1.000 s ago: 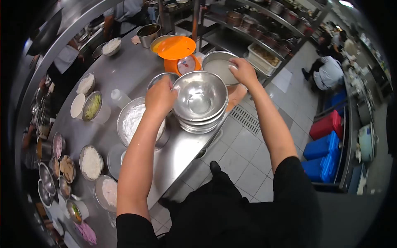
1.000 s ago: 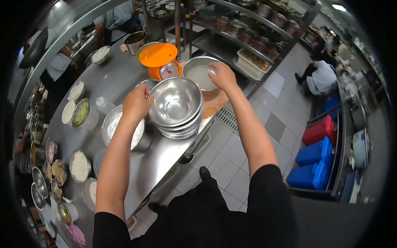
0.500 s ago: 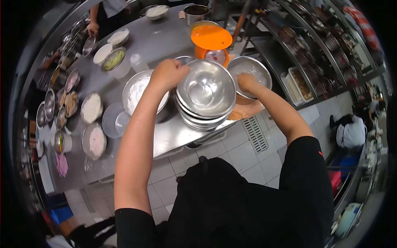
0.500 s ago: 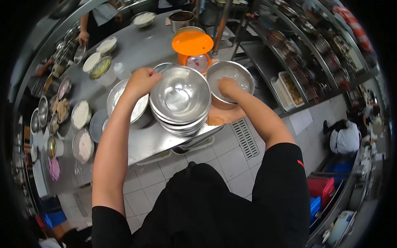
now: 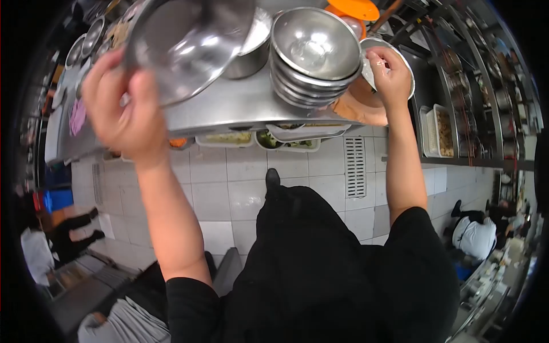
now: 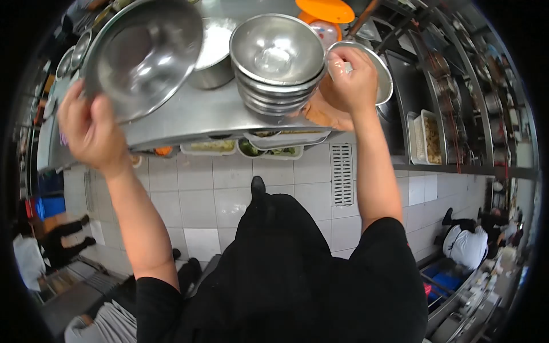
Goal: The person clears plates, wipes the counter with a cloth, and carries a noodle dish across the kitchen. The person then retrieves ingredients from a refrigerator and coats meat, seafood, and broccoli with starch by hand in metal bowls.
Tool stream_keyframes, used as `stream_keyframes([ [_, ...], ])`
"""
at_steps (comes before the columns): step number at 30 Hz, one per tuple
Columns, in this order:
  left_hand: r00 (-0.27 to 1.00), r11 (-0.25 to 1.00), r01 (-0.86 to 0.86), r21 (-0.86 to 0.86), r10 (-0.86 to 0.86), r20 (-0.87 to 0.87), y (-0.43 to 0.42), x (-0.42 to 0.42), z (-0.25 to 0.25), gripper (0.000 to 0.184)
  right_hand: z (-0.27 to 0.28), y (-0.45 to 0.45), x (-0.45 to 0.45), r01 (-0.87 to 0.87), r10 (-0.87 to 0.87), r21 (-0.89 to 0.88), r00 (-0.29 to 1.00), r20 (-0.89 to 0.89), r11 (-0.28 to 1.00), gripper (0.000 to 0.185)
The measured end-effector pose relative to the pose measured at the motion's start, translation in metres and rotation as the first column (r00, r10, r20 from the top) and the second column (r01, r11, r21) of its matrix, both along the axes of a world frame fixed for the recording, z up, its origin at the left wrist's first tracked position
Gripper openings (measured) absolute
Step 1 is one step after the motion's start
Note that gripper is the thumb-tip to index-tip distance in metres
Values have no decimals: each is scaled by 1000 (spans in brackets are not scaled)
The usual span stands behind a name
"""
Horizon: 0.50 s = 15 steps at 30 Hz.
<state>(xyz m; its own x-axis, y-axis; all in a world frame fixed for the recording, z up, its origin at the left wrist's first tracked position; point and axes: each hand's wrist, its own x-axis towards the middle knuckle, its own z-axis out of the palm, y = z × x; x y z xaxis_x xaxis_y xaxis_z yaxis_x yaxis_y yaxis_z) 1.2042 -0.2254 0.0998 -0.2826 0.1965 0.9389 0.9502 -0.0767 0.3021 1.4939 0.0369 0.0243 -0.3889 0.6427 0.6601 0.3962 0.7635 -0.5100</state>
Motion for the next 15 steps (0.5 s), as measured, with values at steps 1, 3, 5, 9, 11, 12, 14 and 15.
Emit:
stream_keyframes([
  [1,994,992,-113,49,112,9,-27,1,-19,8,6,-31,-12,-89,84,-75,994,-73,993,16],
  [3,955,961,-275,22,271,118,-84,7,-64,14,-6,-90,-38,-293,283,-95,953,-107,951,14],
  [5,832,875,-465,-131,483,274,-136,17,-126,16,-37,-145,-66,-493,490,-104,870,-49,864,11],
  [9,595,690,-529,-494,717,364,-193,47,-278,22,-149,-235,-113,-736,757,-185,647,90,651,10],
  [11,508,636,-468,-613,761,402,-201,67,-364,21,-236,-258,-120,-642,761,-439,623,178,628,13],
  [12,446,612,-426,-667,783,434,-200,80,-399,19,-295,-257,-116,-520,738,-572,627,249,635,16],
  [14,359,586,-374,-719,806,470,-192,97,-465,18,-430,-229,-105,-119,636,-763,642,429,635,23],
  [15,342,536,-332,-776,835,430,-188,105,-499,16,-484,-202,-97,149,561,-791,627,540,594,27],
])
